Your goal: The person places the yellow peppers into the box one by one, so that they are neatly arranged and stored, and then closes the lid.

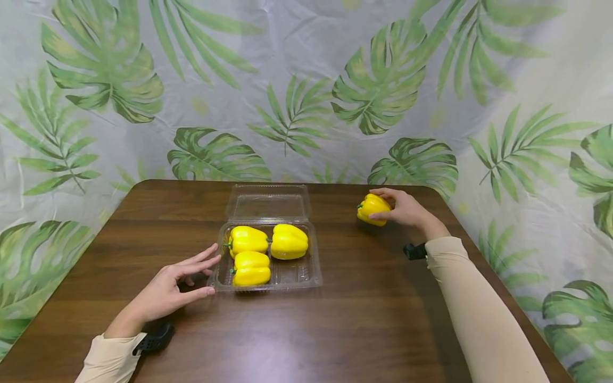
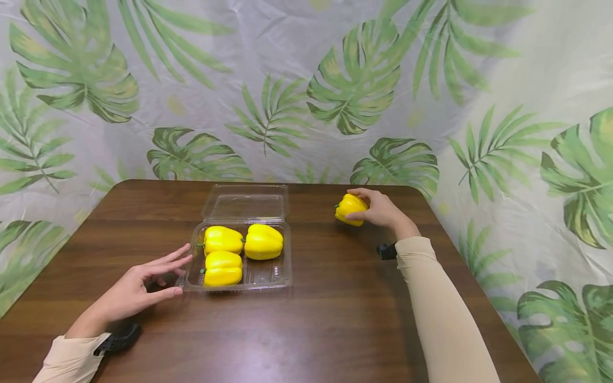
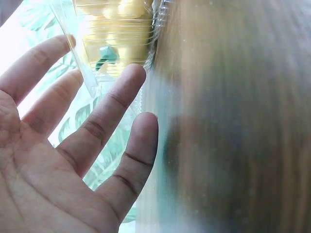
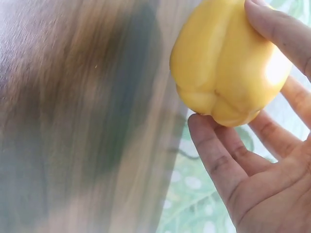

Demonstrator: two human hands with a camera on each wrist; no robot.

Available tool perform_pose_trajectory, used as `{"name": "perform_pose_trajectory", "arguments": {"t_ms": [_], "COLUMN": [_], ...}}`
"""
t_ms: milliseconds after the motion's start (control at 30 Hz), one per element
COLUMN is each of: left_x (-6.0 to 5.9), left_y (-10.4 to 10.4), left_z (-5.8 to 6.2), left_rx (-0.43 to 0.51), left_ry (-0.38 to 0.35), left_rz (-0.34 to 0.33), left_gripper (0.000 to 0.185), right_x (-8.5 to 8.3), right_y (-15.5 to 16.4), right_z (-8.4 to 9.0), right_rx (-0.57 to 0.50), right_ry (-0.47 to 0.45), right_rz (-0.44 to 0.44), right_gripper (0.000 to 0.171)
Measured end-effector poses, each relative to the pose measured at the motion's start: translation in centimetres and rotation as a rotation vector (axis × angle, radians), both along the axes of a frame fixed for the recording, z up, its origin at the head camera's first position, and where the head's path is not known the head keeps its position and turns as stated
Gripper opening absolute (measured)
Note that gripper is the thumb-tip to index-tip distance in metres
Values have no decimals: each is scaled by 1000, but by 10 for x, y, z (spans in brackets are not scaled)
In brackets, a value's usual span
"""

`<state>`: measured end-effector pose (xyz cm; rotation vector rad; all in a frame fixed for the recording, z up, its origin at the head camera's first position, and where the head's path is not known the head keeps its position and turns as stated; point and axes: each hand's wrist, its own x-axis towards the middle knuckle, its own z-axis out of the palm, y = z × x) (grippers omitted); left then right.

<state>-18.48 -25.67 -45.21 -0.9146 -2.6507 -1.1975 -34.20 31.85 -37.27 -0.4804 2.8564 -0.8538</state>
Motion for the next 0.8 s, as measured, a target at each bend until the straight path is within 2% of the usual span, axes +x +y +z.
{"name": "perform_pose_trajectory", "arguments": {"t_ms": [167,800], "left_x": [0,1], "left_y": [0,0], "left_z": [-1,1], "left_rx": [4,-2], "left_ry": [8,16], "left_rz": [3,2], "left_gripper": [64,64], "right_x": [3,27], "right_y": [-9,-56], "right_z": [6,33], "right_rx": [-16,-61], "right_ry": [24,16], "right_rz": [36,154], "right_gripper": [78,78]}}
